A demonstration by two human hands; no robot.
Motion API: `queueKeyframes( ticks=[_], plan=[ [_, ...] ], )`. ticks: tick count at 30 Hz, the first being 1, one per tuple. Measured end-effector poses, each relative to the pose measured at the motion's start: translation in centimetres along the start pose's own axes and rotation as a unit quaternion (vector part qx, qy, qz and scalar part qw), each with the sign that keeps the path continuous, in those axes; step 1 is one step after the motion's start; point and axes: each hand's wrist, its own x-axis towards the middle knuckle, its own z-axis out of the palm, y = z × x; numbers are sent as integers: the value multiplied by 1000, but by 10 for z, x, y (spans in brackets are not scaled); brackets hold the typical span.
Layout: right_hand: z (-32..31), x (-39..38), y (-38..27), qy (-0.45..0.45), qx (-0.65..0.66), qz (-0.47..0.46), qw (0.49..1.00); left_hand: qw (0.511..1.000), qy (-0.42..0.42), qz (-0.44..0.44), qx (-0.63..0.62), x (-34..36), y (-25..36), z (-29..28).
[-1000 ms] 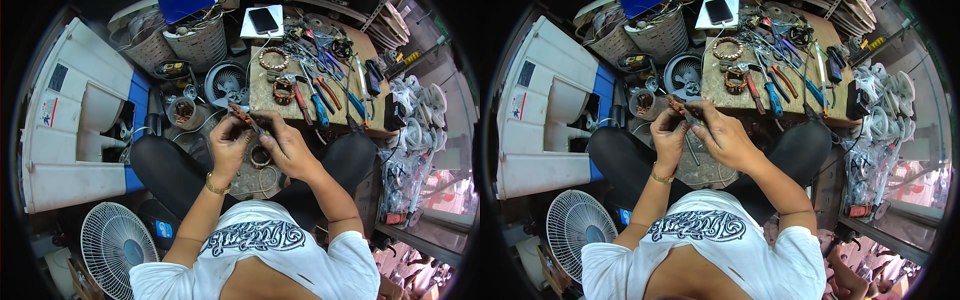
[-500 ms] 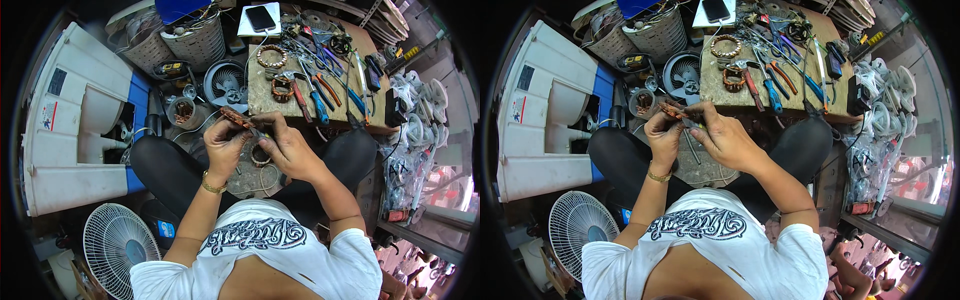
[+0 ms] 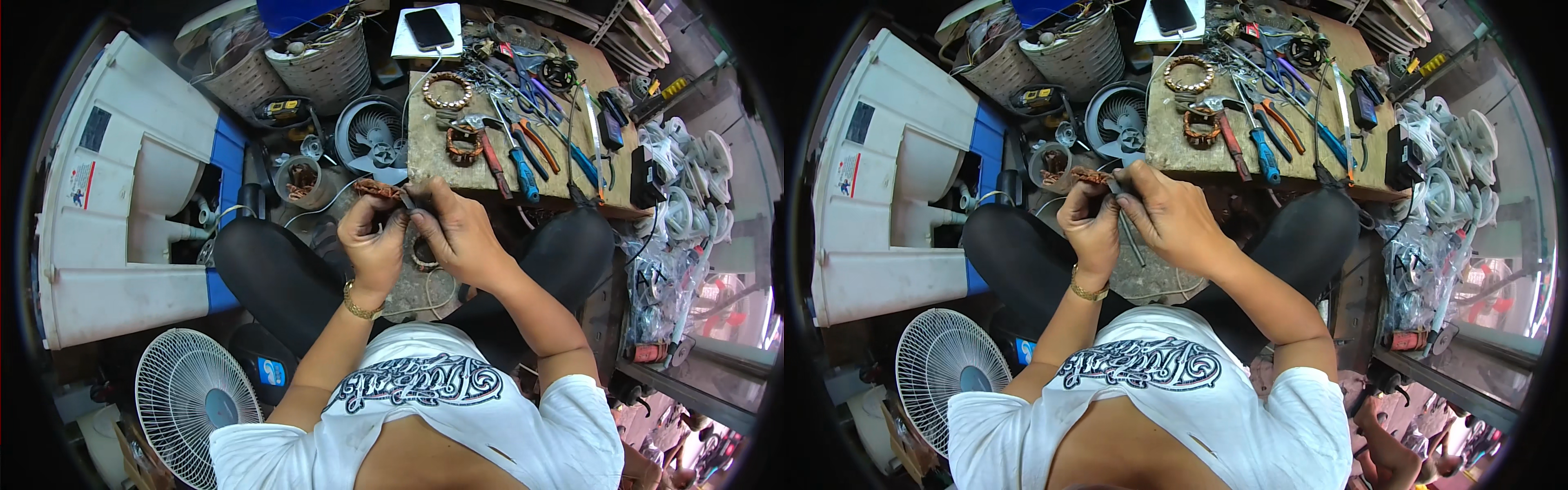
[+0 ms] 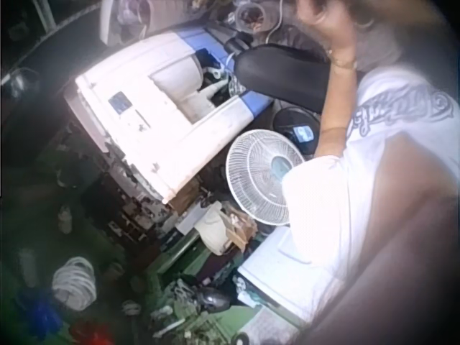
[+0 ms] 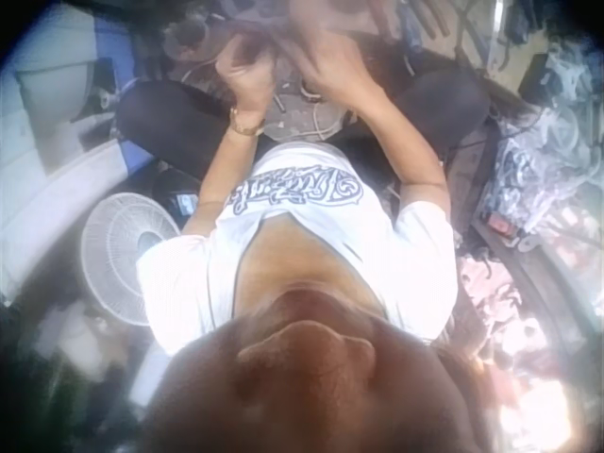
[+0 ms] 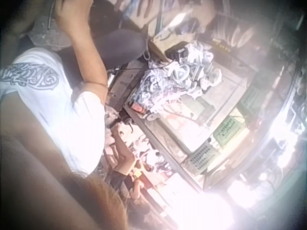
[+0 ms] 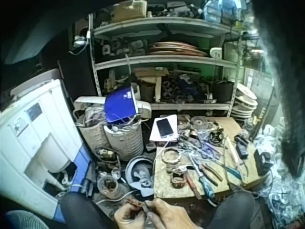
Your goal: The person strips copper wire from electric motor components using pliers and their hands at a cluttered workbench.
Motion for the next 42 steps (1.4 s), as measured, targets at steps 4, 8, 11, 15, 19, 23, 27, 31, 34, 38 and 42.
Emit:
queueKeyframes(
  ticks=[4, 8, 11, 15, 19, 23, 27, 31, 34, 38, 42],
  plan=[
    [2, 3, 3, -2, -47, -4, 999, 998, 6, -65, 0, 8, 7, 4],
    [2, 2, 8, -11, 132, 69, 989, 994, -32, -104, -23, 10, 6, -2],
    [2, 0, 20, -33, 351, 159, 922, 977, -73, -183, -87, 16, 7, -9],
    [2, 1, 19, -36, 314, 141, 938, 962, -73, -234, -122, 19, 2, -10],
    [7, -3, 28, -8, 227, 119, 967, 969, -63, -221, -91, 16, 1, -6],
    [1, -3, 12, -31, 110, 120, 986, 981, -49, -179, -58, 13, -1, -6],
    [0, -4, 10, -42, 107, 129, 985, 989, -39, -141, -37, 11, -1, -2],
    [3, -6, 10, -39, 115, 113, 986, 992, -30, -122, -28, 9, -5, -2],
    [4, -7, 14, -46, 102, 96, 989, 993, -29, -108, -30, 9, -6, -3],
    [0, -7, 12, -67, 93, 104, 988, 993, -42, -108, -24, 10, -5, -5],
    [0, -7, 9, -63, 62, 84, 993, 996, -61, -64, 13, 11, 0, -10]
  ],
)
